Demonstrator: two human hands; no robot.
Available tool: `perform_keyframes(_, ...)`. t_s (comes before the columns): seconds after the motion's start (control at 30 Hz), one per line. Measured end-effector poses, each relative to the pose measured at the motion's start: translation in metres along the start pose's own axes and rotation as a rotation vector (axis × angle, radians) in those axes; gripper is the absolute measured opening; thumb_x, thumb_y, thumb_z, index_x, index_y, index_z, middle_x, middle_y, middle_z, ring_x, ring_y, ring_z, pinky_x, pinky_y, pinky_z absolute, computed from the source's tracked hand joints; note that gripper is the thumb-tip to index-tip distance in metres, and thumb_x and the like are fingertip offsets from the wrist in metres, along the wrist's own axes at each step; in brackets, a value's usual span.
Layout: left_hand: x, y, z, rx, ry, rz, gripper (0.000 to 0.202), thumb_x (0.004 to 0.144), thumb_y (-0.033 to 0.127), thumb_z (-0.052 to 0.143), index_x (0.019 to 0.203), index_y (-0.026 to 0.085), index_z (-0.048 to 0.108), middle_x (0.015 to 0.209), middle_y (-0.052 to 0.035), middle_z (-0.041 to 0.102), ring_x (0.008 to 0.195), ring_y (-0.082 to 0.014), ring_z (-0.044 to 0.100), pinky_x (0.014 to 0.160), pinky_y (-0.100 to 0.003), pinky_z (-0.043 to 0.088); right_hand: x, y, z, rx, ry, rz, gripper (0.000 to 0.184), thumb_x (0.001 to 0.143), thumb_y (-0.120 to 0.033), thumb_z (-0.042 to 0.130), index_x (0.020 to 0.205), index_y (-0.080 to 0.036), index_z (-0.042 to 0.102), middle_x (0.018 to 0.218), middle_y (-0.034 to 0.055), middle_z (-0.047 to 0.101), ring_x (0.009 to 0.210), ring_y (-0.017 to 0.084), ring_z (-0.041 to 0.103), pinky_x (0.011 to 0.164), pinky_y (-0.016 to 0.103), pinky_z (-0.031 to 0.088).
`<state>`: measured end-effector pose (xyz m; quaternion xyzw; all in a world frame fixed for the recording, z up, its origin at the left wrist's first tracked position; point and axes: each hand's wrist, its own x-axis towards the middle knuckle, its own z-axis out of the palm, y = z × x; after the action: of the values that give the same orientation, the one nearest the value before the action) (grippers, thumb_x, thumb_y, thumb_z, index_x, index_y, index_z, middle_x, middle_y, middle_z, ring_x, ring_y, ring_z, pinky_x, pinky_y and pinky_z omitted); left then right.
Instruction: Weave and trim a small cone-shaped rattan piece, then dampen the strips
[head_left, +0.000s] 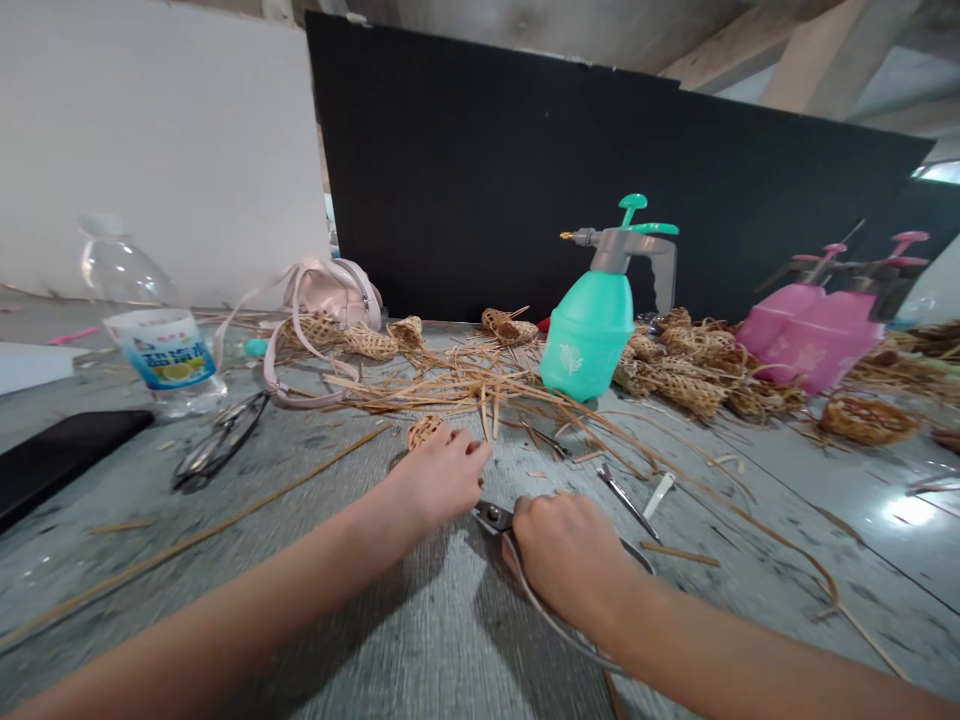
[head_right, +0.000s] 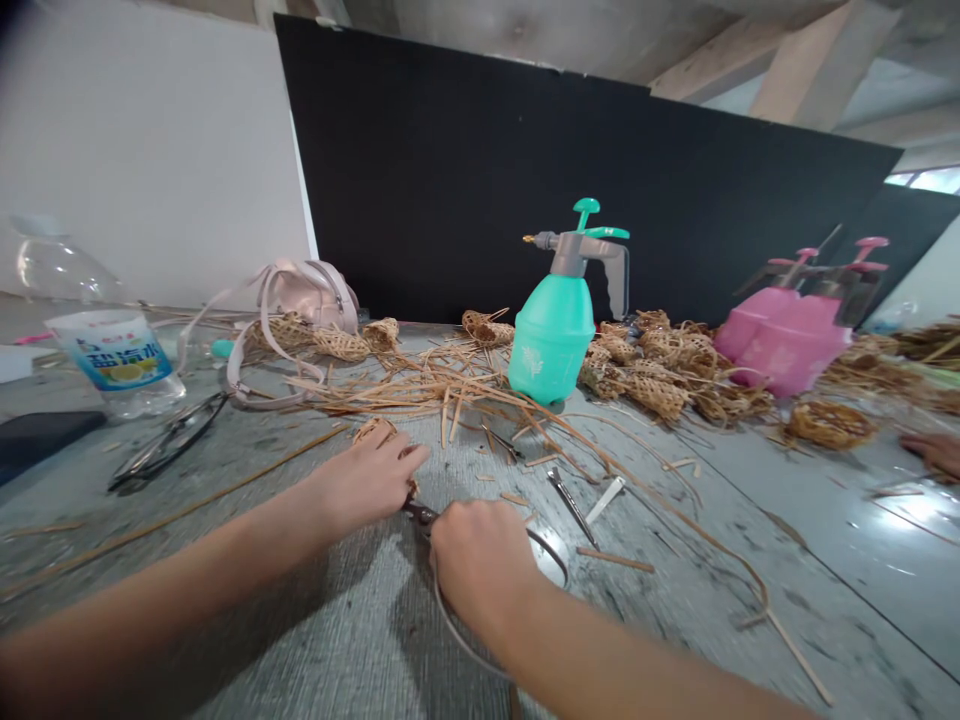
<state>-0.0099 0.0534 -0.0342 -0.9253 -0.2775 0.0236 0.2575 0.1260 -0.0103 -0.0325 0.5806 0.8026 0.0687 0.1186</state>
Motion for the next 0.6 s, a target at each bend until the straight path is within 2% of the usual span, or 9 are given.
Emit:
perform_keyframes(0.27,0.0,-0.004,-0.005,-0.063,-0.026,0.001,0.015,0.075,0.012,0.067,0.061,0.018,0.067,0.08,-0.0048,0.061,0.082,-0.0198,0.055,0.069,-0.031,0.034,0.002,0.012,0.002,0.01,0.0,-0.025,0.017,0.089,-0.028,0.054,0.087,-0.012,0.06,0.079,0.0008,0.063,0.069,0.012,0.061,0.064,0.029,0.051)
perform_keyframes(0.37,-0.001,-0.009,-0.007,-0.115,-0.023,0.003,0.017,0.076,0.009,0.065,0.06,0.017,0.066,0.079,-0.0055,0.061,0.082,-0.0201,0.056,0.07,-0.032,0.035,-0.002,0.016,0.0,0.024,0.02,-0.023,0.011,0.087,-0.015,0.051,0.086,-0.011,0.062,0.077,0.0052,0.065,0.07,0.015,0.063,0.062,0.028,0.048)
perform_keyframes(0.47,-0.004,-0.016,-0.008,-0.2,-0.02,0.02,0.02,0.077,0.007,0.061,0.059,0.015,0.065,0.079,-0.0059,0.06,0.083,-0.0204,0.056,0.07,-0.032,0.036,-0.019,0.025,0.0,0.039,0.043,-0.017,0.022,0.076,-0.003,0.049,0.088,-0.013,0.064,0.078,0.0092,0.067,0.07,0.02,0.065,0.058,0.028,0.045)
perform_keyframes(0.53,-0.008,-0.022,-0.01,-0.28,-0.011,0.029,0.019,0.077,0.007,0.06,0.061,0.015,0.064,0.083,-0.0062,0.06,0.082,-0.0195,0.055,0.071,-0.031,0.037,-0.035,0.036,0.004,0.046,0.041,-0.011,0.033,0.067,0.001,0.049,0.09,-0.017,0.064,0.078,0.0066,0.067,0.069,0.022,0.065,0.055,0.028,0.043)
perform_keyframes(0.6,-0.013,-0.027,-0.013,-0.374,-0.005,0.046,0.017,0.075,0.005,0.06,0.062,0.015,0.064,0.086,-0.006,0.06,0.084,-0.0188,0.056,0.073,-0.03,0.039,-0.049,0.05,0.012,0.076,0.053,0.025,0.042,0.057,0.005,0.049,0.085,-0.023,0.065,0.074,0.001,0.067,0.063,0.022,0.065,0.05,0.027,0.041)
